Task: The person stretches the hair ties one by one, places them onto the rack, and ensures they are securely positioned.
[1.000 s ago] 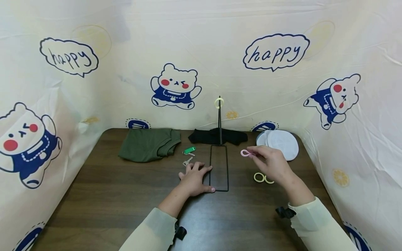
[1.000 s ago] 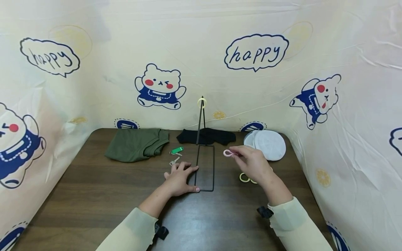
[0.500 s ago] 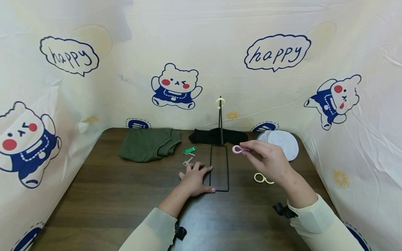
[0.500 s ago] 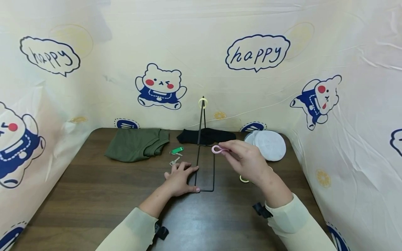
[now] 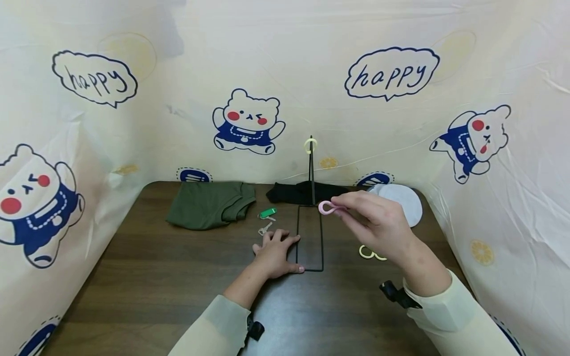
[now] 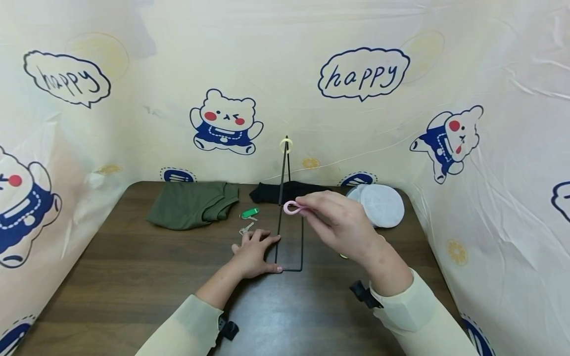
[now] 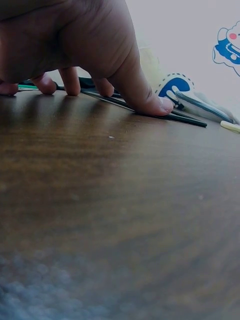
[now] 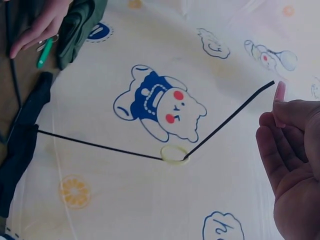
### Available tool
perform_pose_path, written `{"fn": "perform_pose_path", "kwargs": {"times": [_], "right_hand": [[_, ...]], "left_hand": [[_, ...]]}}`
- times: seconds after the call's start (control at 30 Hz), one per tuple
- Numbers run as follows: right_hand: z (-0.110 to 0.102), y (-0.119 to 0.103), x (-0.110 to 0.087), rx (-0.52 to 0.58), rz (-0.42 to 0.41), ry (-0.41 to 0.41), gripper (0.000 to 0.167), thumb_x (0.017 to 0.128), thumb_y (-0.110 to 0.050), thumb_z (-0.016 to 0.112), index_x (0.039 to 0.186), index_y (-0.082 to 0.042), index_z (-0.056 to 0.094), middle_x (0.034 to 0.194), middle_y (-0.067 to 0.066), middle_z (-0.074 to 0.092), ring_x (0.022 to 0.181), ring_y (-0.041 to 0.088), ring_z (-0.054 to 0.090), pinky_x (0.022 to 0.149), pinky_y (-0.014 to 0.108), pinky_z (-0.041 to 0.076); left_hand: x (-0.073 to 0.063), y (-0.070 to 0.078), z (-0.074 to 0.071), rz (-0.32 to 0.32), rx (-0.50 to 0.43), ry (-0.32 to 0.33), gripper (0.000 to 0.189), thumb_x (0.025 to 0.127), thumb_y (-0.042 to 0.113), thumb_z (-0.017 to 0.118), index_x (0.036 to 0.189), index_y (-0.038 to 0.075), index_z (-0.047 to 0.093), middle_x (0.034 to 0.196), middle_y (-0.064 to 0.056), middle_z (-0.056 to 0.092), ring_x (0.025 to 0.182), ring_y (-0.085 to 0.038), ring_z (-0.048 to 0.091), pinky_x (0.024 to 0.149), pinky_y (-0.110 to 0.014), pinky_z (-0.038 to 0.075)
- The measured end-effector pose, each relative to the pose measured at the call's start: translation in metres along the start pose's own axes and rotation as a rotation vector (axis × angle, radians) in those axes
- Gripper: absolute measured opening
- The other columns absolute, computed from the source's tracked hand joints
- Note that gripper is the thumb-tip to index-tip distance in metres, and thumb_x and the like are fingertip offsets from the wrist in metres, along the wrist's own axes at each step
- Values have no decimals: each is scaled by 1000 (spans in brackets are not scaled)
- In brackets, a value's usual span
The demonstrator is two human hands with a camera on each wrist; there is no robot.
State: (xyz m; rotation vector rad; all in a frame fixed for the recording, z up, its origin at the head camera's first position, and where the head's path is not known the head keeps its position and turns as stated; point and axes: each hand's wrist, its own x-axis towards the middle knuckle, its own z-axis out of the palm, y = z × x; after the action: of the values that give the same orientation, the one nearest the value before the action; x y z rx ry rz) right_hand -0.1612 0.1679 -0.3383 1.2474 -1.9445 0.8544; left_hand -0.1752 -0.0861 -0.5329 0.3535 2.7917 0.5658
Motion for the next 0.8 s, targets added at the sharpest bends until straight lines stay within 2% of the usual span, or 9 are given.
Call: {"fn": "perform_pose_path", "kwargs": {"times": [0.2, 0.5, 0.67, 0.8], "right_hand": [[6, -3, 9, 0, -25, 5, 27, 105, -26, 65, 110, -3, 78, 103, 5, 77, 90, 18, 74, 79, 28, 57], [16, 6, 9, -31, 59, -39, 32, 105, -34, 62, 112, -6, 78, 106, 3, 77, 96, 18, 73, 82, 35, 57], [22, 17, 10, -28, 99, -32, 17, 95, -16, 78, 110, -7, 79, 107, 4, 77, 99, 19, 73, 83, 35, 57], [28, 27, 11, -6, 126, -10, 22, 87, -2, 82, 108, -6, 80, 107, 4, 78, 99, 19, 73, 85, 32, 56]], "left_hand": [[0, -1, 0, 6, 2, 7, 92, 76, 68, 82, 156, 39, 47, 162, -3, 34, 145, -41, 24, 92, -65, 30], [0, 0, -1, 10, 1, 5, 92, 76, 68, 82, 156, 39, 47, 162, -4, 34, 145, -41, 24, 92, -66, 30], [1, -1, -1, 6, 12, 4, 92, 76, 69, 81, 156, 39, 47, 162, -3, 34, 145, -42, 24, 91, -64, 31], [1, -1, 1, 10, 5, 2, 92, 76, 69, 81, 157, 39, 47, 163, -4, 34, 145, -42, 24, 91, -65, 30]]}}
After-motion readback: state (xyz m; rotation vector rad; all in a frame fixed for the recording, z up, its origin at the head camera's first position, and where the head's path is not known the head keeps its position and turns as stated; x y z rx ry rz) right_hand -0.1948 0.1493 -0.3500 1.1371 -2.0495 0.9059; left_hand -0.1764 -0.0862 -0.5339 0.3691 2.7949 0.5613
